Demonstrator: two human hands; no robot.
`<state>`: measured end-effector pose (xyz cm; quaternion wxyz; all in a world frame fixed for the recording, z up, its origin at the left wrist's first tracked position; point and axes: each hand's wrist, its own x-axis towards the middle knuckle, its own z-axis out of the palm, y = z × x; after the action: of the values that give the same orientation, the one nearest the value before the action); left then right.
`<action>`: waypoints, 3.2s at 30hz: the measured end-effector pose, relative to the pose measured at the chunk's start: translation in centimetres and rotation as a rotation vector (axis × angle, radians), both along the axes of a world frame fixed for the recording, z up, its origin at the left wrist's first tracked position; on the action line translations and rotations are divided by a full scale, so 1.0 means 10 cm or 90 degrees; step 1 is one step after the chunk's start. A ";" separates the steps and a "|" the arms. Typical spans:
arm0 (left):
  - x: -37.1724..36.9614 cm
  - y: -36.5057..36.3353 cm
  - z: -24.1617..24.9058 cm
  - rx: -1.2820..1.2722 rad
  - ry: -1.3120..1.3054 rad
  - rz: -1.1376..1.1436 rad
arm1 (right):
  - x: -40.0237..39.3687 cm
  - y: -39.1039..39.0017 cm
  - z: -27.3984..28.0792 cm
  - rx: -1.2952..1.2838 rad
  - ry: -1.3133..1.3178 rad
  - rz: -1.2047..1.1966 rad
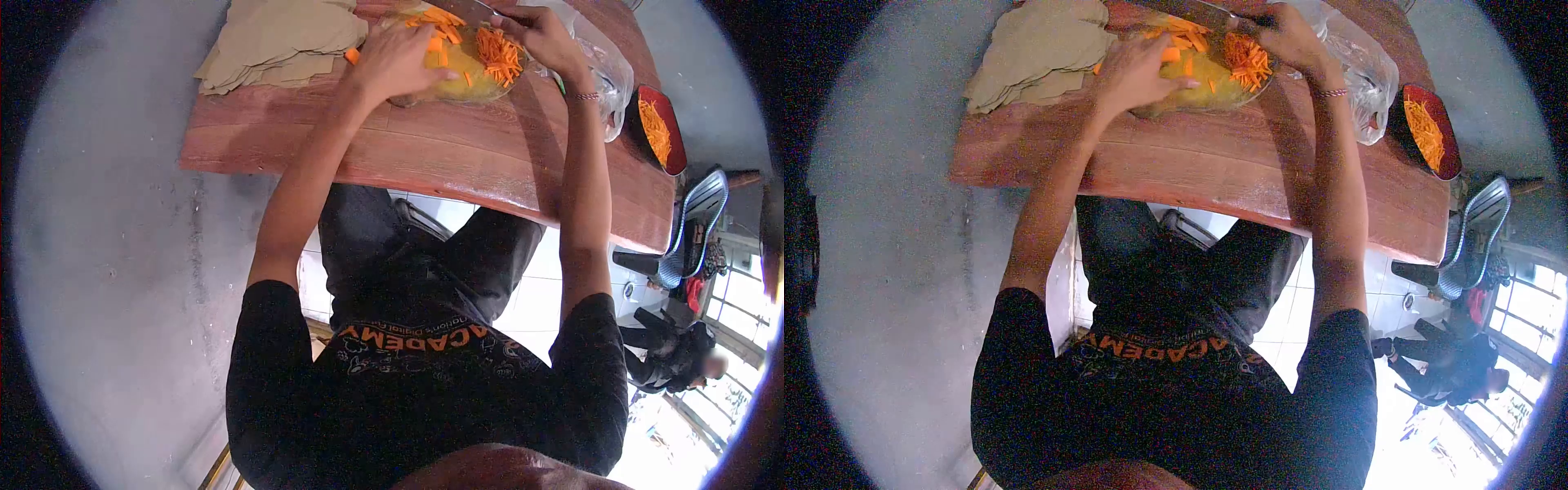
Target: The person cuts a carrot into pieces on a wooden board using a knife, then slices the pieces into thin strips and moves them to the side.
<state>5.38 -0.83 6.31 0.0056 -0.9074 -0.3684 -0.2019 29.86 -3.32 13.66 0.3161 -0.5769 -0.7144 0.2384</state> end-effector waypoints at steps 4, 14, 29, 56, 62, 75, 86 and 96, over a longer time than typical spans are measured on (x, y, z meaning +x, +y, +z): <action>0.08 0.34 -0.10 0.047 0.026 0.026 | 0.16 0.19 -0.40 0.062 -0.092 -0.028; 0.14 0.71 -0.11 0.084 0.038 0.062 | -0.04 -0.15 -0.07 0.011 0.008 -0.094; -0.08 -0.31 -0.27 -0.034 -0.105 0.095 | -0.26 -0.55 -0.05 0.040 -0.020 -0.112; -0.01 -0.19 -0.16 -0.149 -0.338 -0.037 | -0.39 -1.21 -0.50 -0.030 0.235 -0.154; 0.06 -0.16 0.06 -0.432 -0.468 -0.127 | -0.46 -1.17 -0.39 -0.046 0.410 -0.131; 0.10 0.29 -0.32 -0.747 -0.711 -0.173 | -0.43 -0.99 -0.51 -0.135 0.551 -0.130; 0.48 0.09 0.43 -0.268 -0.325 -0.107 | -0.28 -1.03 -0.51 -0.003 0.597 -0.244; 0.31 -0.01 0.51 -0.132 -0.156 -0.079 | -0.31 -1.01 -0.59 0.109 0.638 -0.262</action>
<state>8.52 -0.97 11.42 -0.1456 -0.8928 -0.3283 -0.2718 26.73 -13.43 7.81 0.7036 -0.4930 -0.3653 0.3584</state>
